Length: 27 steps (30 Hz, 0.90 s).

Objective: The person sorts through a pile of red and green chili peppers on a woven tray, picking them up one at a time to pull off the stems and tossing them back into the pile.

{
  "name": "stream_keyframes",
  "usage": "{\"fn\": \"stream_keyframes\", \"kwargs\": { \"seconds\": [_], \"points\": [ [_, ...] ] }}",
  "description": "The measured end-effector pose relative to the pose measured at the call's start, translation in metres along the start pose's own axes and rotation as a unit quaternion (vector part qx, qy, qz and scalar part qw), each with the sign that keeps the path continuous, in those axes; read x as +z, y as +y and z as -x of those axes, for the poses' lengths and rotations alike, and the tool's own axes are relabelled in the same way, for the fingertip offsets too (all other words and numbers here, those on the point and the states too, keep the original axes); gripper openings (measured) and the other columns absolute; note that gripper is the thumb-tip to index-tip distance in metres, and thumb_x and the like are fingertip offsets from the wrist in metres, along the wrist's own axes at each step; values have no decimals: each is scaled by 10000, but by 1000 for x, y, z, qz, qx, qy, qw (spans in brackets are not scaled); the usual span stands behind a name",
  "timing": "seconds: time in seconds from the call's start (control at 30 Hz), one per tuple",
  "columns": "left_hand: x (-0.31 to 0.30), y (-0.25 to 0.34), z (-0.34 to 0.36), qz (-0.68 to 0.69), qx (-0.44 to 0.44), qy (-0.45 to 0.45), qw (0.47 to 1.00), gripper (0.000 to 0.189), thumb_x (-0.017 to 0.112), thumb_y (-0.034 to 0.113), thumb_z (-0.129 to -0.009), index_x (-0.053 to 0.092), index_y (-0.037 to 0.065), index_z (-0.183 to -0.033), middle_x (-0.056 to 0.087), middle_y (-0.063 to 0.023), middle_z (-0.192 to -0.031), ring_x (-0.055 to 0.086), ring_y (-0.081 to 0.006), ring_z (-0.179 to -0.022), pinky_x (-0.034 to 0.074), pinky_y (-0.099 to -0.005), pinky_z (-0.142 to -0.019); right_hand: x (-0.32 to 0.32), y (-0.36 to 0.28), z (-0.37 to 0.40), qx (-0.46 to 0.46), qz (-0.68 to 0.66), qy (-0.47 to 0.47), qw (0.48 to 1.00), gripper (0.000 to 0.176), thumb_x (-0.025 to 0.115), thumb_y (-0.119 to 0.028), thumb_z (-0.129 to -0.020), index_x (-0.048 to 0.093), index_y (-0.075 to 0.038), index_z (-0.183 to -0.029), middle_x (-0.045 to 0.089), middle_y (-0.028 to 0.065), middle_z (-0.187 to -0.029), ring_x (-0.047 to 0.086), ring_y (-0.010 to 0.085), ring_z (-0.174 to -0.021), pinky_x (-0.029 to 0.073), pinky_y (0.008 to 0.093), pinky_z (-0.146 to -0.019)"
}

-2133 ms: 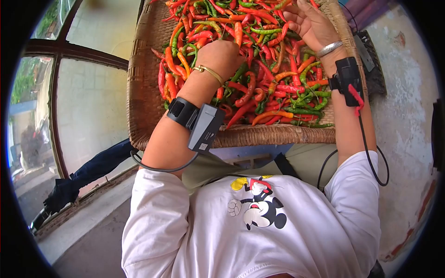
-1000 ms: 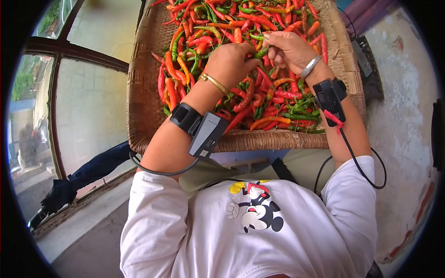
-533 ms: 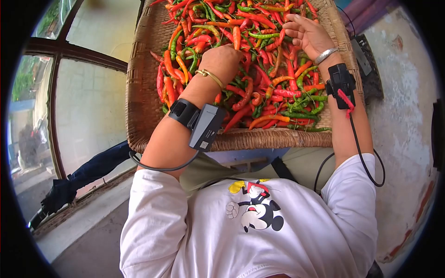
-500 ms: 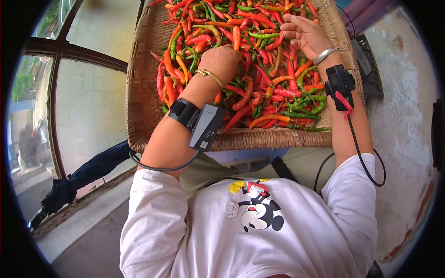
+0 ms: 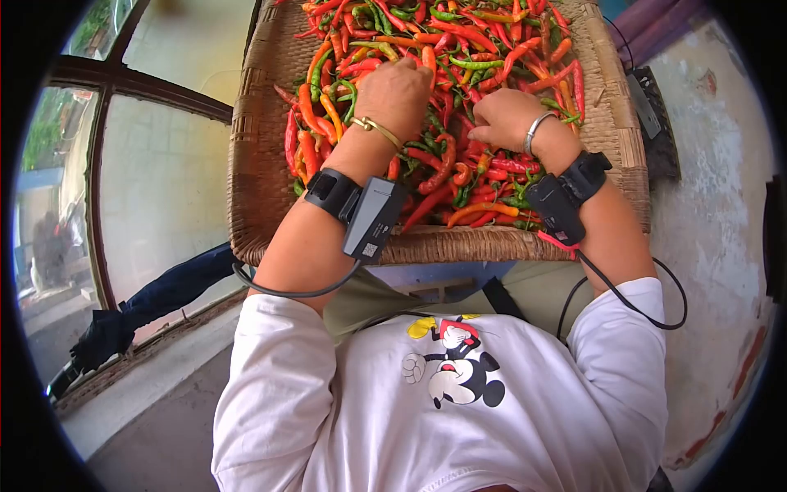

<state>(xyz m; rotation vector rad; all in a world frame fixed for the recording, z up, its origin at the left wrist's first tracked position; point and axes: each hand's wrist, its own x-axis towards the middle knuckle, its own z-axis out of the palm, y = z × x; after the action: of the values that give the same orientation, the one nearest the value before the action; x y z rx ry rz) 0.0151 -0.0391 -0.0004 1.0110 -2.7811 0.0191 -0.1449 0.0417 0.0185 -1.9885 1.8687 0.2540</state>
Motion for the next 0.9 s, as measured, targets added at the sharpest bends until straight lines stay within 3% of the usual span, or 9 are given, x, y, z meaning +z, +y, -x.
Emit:
{"fn": "stream_keyframes", "kwargs": {
  "seconds": [0.1, 0.17, 0.23, 0.33, 0.37, 0.43, 0.63, 0.77, 0.9],
  "points": [
    [-2, -17, -3, -54, -37, 121, 991, 225, 571, 239, -718, 601, 122, -908, 571, -67, -886, 544, -271, -848, 449, -370, -709, -9, -10, 2, 24, 20, -64, 998, 307, 581, -347, -740, 622, -64, -851, 606, 141, -864, 571, 311, -847, 448, 415, -724],
    [0, -21, -3, -44, -78, 98, 991, 232, 566, 262, -733, 597, 122, -916, 554, -71, -945, 510, -280, -933, 435, -374, -754, -10, -10, 2, 28, 17, -50, 998, 291, 582, -335, -739, 620, -65, -841, 606, 136, -861, 571, 312, -838, 450, 412, -717],
    [0, -22, -2, -28, -151, -10, 988, 249, 564, 285, -747, 598, 128, -938, 547, -77, -970, 510, -277, -933, 438, -376, -764, -7, -6, -1, 33, 14, -37, 999, 275, 583, -323, -738, 617, -66, -830, 607, 131, -858, 571, 312, -830, 452, 408, -711],
    [-2, -21, -1, -24, -129, -27, 991, 298, 584, 317, -739, 593, 148, -984, 526, -80, -1012, 513, -286, -935, 436, -385, -779, 7, 7, -11, -2, -105, 211, 972, 206, 589, -247, -724, 580, -69, -827, 591, 103, -833, 559, 293, -811, 455, 395, -696],
    [-3, -20, 0, -21, -111, -25, 993, 314, 595, 323, -728, 592, 156, -994, 517, -83, -1023, 515, -294, -931, 436, -389, -781, 12, 10, -15, -2, -105, 211, 972, 206, 589, -247, -724, 580, -69, -827, 591, 103, -833, 559, 293, -811, 455, 395, -696],
    [-2, -18, 0, -22, -117, -27, 993, 320, 607, 326, -717, 592, 158, -989, 508, -82, -1039, 516, -301, -929, 440, -389, -779, 17, 11, -19, -96, -39, 371, 923, 223, 587, -208, -722, 558, -89, -909, 555, 88, -889, 528, 271, -870, 451, 372, -735],
    [8, -21, 0, -2, -135, -29, 990, 322, 620, 301, -695, 584, 156, -981, 492, -82, -1061, 518, -325, -925, 457, -395, -754, 42, -10, -43, -166, 93, 377, 906, 327, 491, -124, -741, 539, -149, -1063, 469, 91, -1060, 465, 252, -979, 427, 362, -800],
    [9, -23, -1, -1, -104, -24, 994, 305, 573, 215, -696, 566, 133, -989, 501, -93, -1036, 535, -331, -898, 460, -399, -743, 45, -14, -46, -171, 102, 374, 906, 221, 488, -132, -745, 571, -123, -950, 457, 93, -1070, 463, 273, -975, 430, 372, -779],
    [7, -20, -2, 22, -101, -22, 994, 263, 546, 124, -698, 563, 90, -958, 501, -120, -1024, 551, -334, -860, 458, -409, -717, 36, -9, -45, -159, 110, 361, 912, 88, 496, -143, -745, 555, -111, -801, 511, 79, -929, 527, 239, -867, 462, 352, -684]
  ]
}}
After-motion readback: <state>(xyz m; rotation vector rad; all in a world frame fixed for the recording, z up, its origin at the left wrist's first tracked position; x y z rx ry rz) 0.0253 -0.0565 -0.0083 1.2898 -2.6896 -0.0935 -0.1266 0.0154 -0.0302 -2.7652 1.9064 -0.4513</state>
